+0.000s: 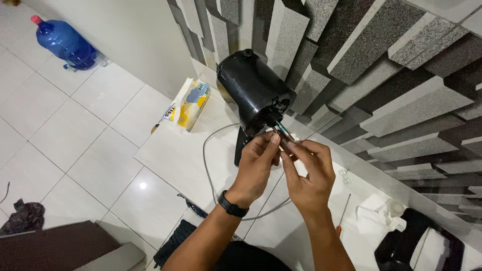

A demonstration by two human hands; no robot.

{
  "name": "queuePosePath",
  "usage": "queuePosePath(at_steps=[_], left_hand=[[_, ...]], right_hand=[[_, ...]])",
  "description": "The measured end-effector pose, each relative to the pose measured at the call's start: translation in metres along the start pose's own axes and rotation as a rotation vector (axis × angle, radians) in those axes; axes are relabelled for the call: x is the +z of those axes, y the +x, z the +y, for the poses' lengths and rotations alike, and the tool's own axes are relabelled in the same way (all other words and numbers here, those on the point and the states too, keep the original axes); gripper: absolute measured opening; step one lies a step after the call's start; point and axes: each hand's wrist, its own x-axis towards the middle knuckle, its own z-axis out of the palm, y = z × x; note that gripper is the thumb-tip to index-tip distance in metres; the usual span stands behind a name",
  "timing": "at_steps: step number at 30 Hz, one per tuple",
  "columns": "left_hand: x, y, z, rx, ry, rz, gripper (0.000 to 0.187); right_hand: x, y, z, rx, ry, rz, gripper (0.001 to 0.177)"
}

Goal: The person disassembles a black electric motor unit on a white countertop using a screwdriver. They remove screws, detach the motor housing, and manipulate internal components before reassembling the unit.

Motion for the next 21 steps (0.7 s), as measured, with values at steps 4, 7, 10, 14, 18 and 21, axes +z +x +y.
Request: queuePosePath(at_steps=[4, 7, 10, 14, 18, 21], left_hand=[[0.0017, -0.0017, 0.0015, -0.02, -0.064, -0.006, 0.03], [0.0031, -0.0034, 0.0005, -0.024, -0.1, 0.0, 0.029], [0.0032, -0.0037, 0.0008, -0.043, -0.126, 0.004, 0.028], [0.0053, -0.0019, 0.0027, 0.01, -0.091, 0.003, 0.028], [0.0072, -0.0048, 0.0057, -0.049, -0.112, 0.051, 0.029], [0.009, -0.0055, 0.0069, 0.023, 0.006, 0.063, 0.032]], right_hand=[[0.0008, -0.0039, 0.002, 0.18, 0.05, 0.019, 0.031], [0.0008, -0.0059, 0.0012, 0.189, 0.108, -0.001, 0.03], [0.0002, -0.0049, -0.0013, 0.061, 0.015, 0.008, 0.031], [0.0013, -0.0031, -0.0044, -0.024, -0.007, 0.034, 0.026], [-0.0003, -0.0047, -0.0037, 0.052, 0.028, 0.018, 0.041], [0.0008, -0.0068, -0.0026, 0.15, 0.002, 0.011, 0.038]])
